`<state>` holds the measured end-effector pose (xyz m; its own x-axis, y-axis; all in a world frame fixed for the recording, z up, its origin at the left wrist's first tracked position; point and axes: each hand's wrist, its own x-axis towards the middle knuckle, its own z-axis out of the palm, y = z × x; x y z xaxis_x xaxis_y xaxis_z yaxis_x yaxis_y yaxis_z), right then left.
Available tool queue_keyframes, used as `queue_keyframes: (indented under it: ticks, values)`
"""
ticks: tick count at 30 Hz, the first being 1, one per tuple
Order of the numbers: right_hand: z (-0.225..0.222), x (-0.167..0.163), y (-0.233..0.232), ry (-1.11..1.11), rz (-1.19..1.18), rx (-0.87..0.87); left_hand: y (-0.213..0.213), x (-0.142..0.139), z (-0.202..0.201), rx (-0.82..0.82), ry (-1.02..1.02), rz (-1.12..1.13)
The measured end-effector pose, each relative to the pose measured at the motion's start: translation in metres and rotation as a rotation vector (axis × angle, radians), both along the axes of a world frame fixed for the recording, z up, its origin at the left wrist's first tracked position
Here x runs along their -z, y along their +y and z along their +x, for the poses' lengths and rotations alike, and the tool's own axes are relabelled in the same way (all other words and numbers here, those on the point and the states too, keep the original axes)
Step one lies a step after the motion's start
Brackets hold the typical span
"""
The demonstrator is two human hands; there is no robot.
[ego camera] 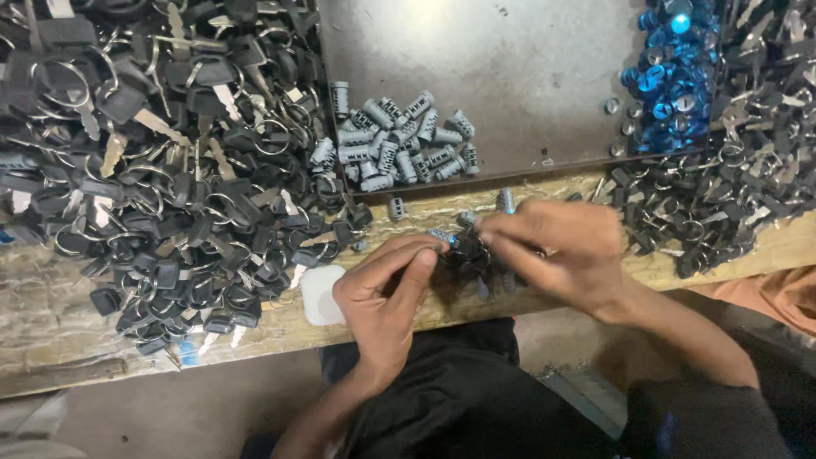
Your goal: The person sits at a workbench covered with piles of keys and assembles keychains. They thread a metal key ring through a gray plastic connector and a key, add a blue cap piece, and place the finished keychain on the bench, repeating the cycle with new parts.
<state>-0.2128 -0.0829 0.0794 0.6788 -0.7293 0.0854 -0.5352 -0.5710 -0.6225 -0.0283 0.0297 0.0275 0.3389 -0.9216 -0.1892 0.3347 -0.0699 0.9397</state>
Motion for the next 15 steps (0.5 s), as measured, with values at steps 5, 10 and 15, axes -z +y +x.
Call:
queue_keyframes:
  ticks: [5,10,15]
  values:
    - [0.007,0.022,-0.075,0.089,-0.172,0.184,-0.005,0.007,0.0,-0.099,-0.199,-0.01]
    - [0.01,0.045,-0.122,0.131,-0.315,0.205,-0.002,0.012,-0.003,-0.07,-0.136,0.01]
    - [0.027,0.048,-0.149,0.17,-0.354,0.143,-0.002,0.013,0.0,-0.004,-0.141,-0.038]
